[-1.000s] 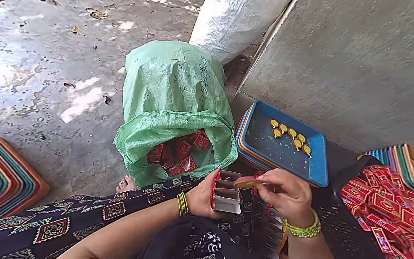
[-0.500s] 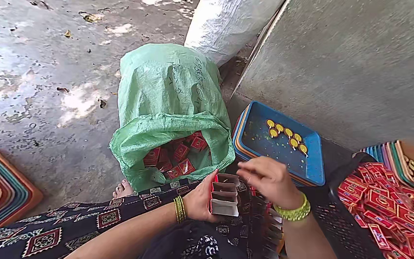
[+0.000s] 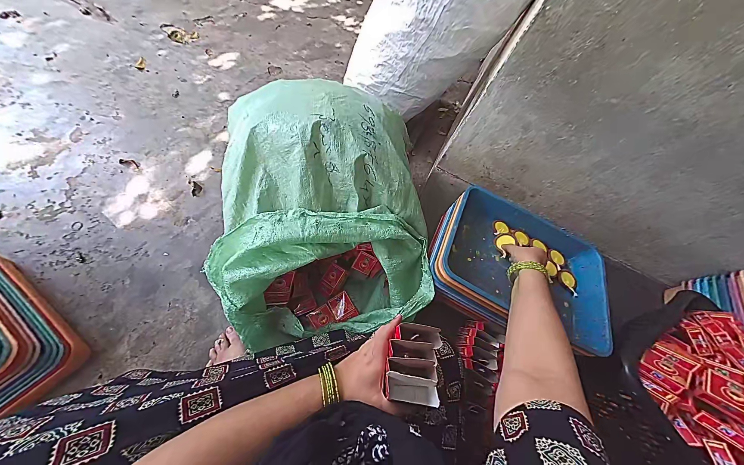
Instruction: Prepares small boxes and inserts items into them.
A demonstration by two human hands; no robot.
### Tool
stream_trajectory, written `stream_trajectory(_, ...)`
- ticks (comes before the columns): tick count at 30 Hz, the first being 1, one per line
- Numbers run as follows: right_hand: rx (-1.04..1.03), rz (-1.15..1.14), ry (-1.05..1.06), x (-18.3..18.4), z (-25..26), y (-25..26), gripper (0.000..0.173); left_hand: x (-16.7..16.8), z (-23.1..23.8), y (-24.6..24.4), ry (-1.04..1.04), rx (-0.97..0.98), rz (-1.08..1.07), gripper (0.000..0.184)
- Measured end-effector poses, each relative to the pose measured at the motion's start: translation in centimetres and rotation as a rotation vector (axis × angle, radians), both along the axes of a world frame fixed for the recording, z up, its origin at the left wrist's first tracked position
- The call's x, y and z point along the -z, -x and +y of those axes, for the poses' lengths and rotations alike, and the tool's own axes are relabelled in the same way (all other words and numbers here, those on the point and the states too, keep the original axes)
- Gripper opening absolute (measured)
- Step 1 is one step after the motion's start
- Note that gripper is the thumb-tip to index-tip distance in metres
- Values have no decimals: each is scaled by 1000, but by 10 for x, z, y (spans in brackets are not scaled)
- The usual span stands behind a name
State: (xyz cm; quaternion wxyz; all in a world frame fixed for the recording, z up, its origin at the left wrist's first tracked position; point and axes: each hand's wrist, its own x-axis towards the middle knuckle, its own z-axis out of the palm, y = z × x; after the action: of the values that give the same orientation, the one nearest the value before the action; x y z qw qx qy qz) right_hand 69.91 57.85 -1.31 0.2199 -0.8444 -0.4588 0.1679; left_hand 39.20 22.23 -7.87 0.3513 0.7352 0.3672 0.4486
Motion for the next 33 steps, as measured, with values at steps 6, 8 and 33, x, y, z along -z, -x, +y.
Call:
stream_trajectory(6, -466, 50, -309, -52, -93, 40, 32, -2, -3, -1, 20, -5, -17, 144)
stream_trajectory(8, -763, 228, -465, -69, -153, 52, 29, -4, -4, -1, 31, -2, -27, 144)
stream_trajectory(33, -1269, -219, -222, -91, -383, 87, 49, -17, -22, -5, -129, -24, 125, 138)
